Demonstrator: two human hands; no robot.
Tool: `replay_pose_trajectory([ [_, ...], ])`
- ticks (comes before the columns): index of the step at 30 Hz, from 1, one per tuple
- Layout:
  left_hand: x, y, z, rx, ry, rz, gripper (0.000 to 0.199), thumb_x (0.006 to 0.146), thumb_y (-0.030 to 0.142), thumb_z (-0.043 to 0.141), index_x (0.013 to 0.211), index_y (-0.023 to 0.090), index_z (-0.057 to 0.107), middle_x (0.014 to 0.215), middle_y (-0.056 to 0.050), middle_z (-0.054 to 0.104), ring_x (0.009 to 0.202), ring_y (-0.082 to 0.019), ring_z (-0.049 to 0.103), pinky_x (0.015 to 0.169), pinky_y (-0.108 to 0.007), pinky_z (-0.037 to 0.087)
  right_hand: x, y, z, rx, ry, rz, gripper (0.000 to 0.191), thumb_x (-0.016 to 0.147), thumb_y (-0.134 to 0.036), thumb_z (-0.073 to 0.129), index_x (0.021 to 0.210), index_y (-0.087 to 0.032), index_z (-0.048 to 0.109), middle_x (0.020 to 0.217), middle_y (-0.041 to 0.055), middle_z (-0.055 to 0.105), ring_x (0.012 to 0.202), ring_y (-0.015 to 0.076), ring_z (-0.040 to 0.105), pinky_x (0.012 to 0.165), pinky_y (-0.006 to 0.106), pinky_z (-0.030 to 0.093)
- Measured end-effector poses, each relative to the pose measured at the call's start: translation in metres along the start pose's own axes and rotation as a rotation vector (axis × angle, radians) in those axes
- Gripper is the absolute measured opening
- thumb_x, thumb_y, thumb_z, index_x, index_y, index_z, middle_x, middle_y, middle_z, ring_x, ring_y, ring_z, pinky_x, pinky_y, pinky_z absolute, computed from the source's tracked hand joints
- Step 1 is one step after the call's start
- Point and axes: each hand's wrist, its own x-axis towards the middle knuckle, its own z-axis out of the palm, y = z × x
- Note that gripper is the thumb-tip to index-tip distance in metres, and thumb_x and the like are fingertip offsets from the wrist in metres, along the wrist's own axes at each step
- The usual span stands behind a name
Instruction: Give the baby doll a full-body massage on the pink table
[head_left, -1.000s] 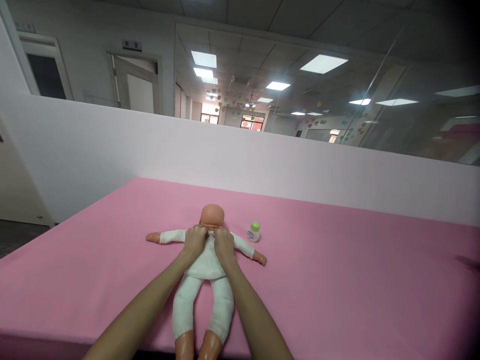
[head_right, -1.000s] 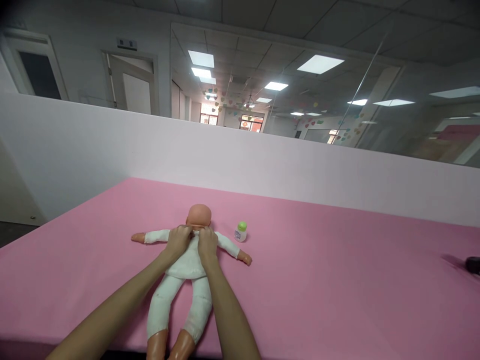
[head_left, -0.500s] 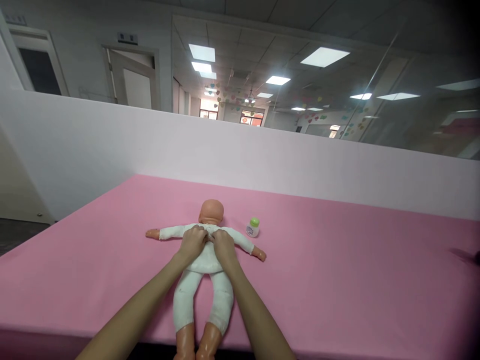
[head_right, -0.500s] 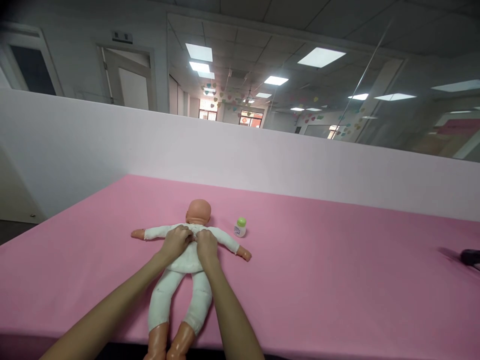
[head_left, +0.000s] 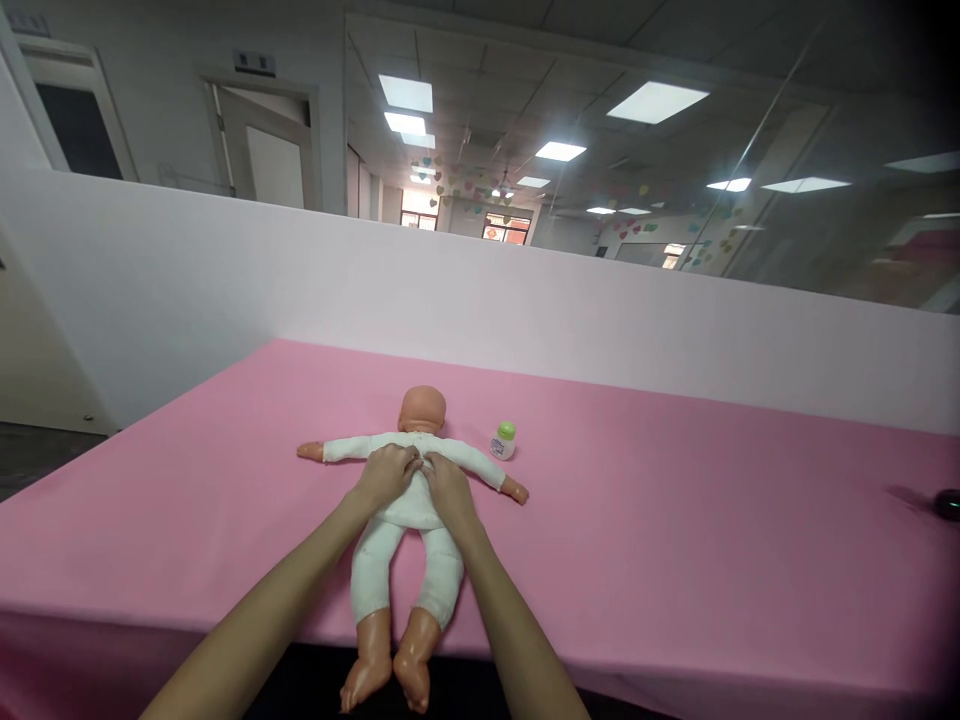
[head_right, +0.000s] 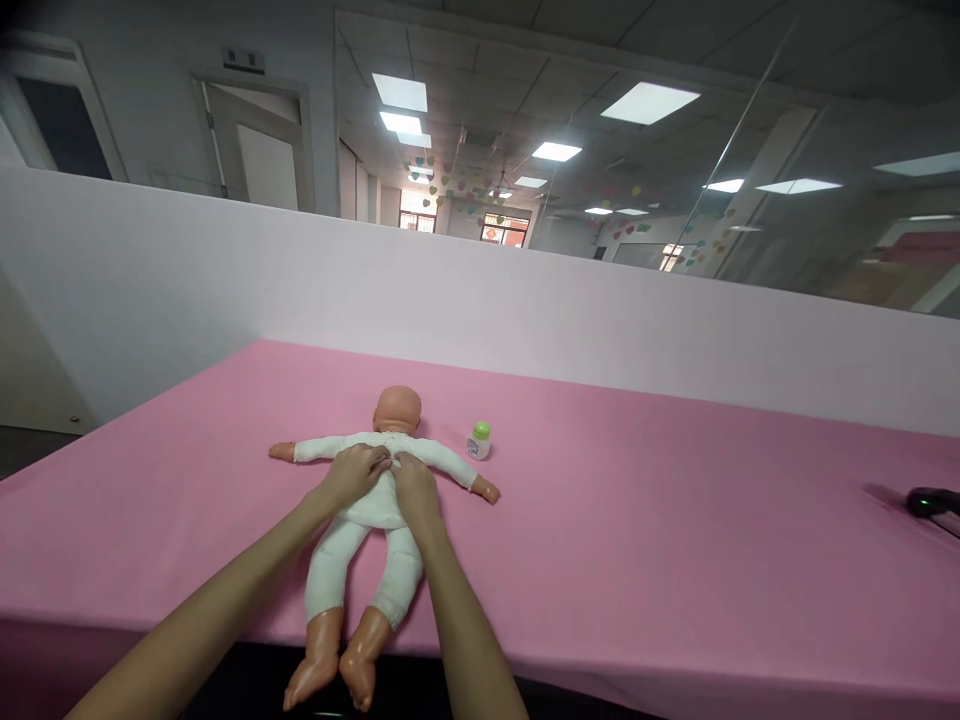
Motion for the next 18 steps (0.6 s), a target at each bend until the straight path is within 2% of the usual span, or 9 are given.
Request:
replay_pose_trajectory([
  [3, -0.012, -0.001, -0.005, -0.007, -0.048, 0.055, 0.032, 0.104, 0.036, 0.043, 0.108, 0.017, 0.068, 0.101, -0.012, 0.074, 0.092, -0.027, 0.067, 0.079, -0.038, 0.047, -0.010, 0.003, -0.001, 0.131, 0.015, -0.033, 0.034, 0.100, -0.021, 0.050, 0.130, -0.014, 0.065, 0.135, 0.0115, 0.069, 0.124, 0.0219, 0.062, 0.106, 0.031, 0.043],
  [6, -0.017, 0.001, -0.009, -0.025, -0.084, 0.098, 0.028, 0.102, 0.032, 0.044, 0.107, 0.018, 0.068, 0.110, -0.011, 0.073, 0.100, -0.027, 0.065, 0.082, -0.037, 0.048, -0.009, 0.000, -0.002, 0.045, 0.002, -0.078, 0.027, 0.100, -0.019, 0.051, 0.116, -0.015, 0.073, 0.136, 0.0116, 0.068, 0.126, 0.0224, 0.060, 0.108, 0.031, 0.041],
  [11, -0.009, 0.009, -0.008, 0.009, -0.051, 0.009, 0.027, 0.095, 0.018, 0.045, 0.088, 0.019, 0.072, 0.095, -0.012, 0.071, 0.093, -0.027, 0.065, 0.083, -0.037, 0.049, 0.004, -0.017, 0.002, -0.254, -0.048, 0.018, 0.031, 0.098, -0.012, 0.047, 0.090, -0.016, 0.076, 0.103, 0.0139, 0.075, 0.097, 0.0252, 0.066, 0.083, 0.032, 0.047],
  [15, -0.003, 0.011, -0.006, 0.026, -0.026, -0.050, 0.030, 0.093, 0.016, 0.044, 0.086, 0.019, 0.073, 0.089, -0.011, 0.071, 0.085, -0.025, 0.065, 0.079, -0.036, 0.050, 0.008, -0.024, 0.003, -0.308, -0.047, 0.037, 0.032, 0.099, -0.011, 0.045, 0.089, -0.014, 0.076, 0.099, 0.0156, 0.075, 0.091, 0.0257, 0.065, 0.079, 0.033, 0.045],
  [18, -0.006, 0.011, -0.009, 0.038, -0.032, -0.042, 0.030, 0.095, 0.018, 0.044, 0.086, 0.019, 0.072, 0.090, -0.011, 0.071, 0.085, -0.025, 0.065, 0.078, -0.036, 0.049, 0.003, -0.022, -0.004, -0.237, -0.036, 0.016, 0.031, 0.100, -0.016, 0.048, 0.087, -0.014, 0.075, 0.096, 0.0140, 0.075, 0.089, 0.0246, 0.065, 0.078, 0.032, 0.045],
])
